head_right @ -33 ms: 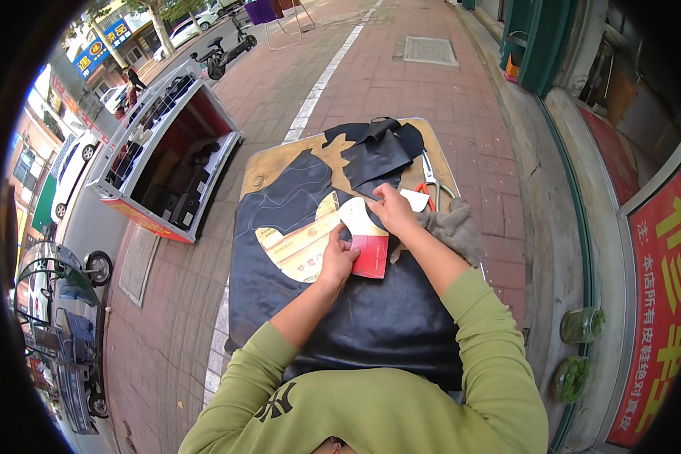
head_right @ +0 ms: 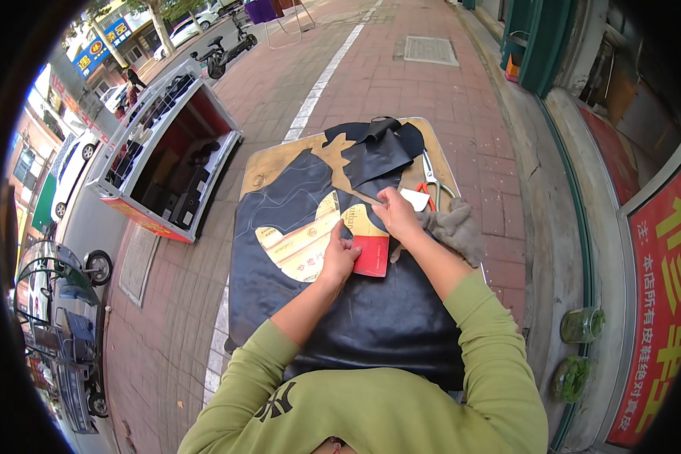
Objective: The person places a paper template on a large piece of black leather and traces its outline with a marking tool. They adjust the leather and template positions multiple times to align the pattern before continuing to trace additional sections.
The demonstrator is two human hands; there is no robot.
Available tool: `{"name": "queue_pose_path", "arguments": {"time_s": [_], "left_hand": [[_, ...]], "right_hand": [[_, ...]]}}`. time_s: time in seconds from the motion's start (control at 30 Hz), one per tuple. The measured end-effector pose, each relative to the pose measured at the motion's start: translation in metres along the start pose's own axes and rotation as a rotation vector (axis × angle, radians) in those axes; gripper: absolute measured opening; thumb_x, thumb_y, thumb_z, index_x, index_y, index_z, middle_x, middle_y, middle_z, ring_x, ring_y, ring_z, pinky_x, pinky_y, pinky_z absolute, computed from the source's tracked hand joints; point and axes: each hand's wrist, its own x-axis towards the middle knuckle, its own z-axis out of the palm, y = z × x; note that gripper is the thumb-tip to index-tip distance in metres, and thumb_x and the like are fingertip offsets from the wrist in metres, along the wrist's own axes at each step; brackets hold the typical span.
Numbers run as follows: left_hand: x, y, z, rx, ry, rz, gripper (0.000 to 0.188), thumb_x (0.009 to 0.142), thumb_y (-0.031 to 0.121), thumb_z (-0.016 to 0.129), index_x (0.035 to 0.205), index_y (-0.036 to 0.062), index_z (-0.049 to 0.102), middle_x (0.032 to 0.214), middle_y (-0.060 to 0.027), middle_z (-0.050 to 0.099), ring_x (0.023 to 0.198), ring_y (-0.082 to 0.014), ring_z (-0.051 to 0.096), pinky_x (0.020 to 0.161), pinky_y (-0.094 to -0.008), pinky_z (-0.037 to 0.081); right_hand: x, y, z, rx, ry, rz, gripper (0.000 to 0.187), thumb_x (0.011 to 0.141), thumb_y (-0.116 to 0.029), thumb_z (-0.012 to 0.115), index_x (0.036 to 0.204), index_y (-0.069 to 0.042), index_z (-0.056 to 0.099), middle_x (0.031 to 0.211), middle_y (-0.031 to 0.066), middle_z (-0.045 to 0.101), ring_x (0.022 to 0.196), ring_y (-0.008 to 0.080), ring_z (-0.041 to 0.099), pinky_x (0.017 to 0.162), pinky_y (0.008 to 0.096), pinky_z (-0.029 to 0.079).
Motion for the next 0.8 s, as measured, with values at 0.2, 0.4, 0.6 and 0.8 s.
{"name": "queue_pose_path", "arguments": {"time_s": [0.2,0.4,0.6,0.8], "left_hand": [[0.019,-0.012,0.009,0.395,0.014,0.143,0.046,0.088,-0.001,0.061,0.134,-0.0009,0.057,0.118,-0.0216,0.066,0.107,-0.0303,0.065,0.093,-0.0342,0.05],[0.024,0.002,0.016,0.56,0.061,0.232,0.043,0.084,0.004,0.06,0.127,0.0005,0.063,0.108,-0.0257,0.067,0.102,-0.0394,0.065,0.091,-0.0429,0.051],[0.024,0.024,0.011,0.852,-0.051,0.133,0.041,0.091,0.016,0.053,0.13,0.0069,0.062,0.111,-0.0189,0.068,0.103,-0.0343,0.066,0.087,-0.0428,0.053],[0.021,0.035,0.009,1.039,-0.12,0.119,0.04,0.094,0.016,0.047,0.131,0.0091,0.059,0.109,-0.0161,0.068,0.102,-0.0319,0.067,0.084,-0.0429,0.053]], "right_hand": [[-0.081,-0.001,-0.016,-0.048,0.072,-0.043,0.019,0.085,-0.003,0.066,0.103,-0.001,0.059,0.092,0.0149,0.063,0.079,0.0277,0.065,0.07,0.0363,0.051],[-0.118,-0.01,-0.016,-0.109,0.156,-0.157,0.017,0.083,0.003,0.064,0.099,-0.001,0.06,0.095,0.0132,0.063,0.081,0.0303,0.065,0.071,0.0358,0.052],[-0.12,-0.015,-0.014,-0.252,0.13,-0.314,0.017,0.081,0.001,0.067,0.096,-0.002,0.061,0.094,0.0134,0.064,0.084,0.033,0.064,0.074,0.0368,0.052],[-0.122,-0.023,-0.014,-0.417,0.016,-0.401,0.027,0.073,-0.013,0.076,0.096,-0.007,0.063,0.093,0.0093,0.062,0.088,0.0299,0.062,0.075,0.0397,0.05]]}}
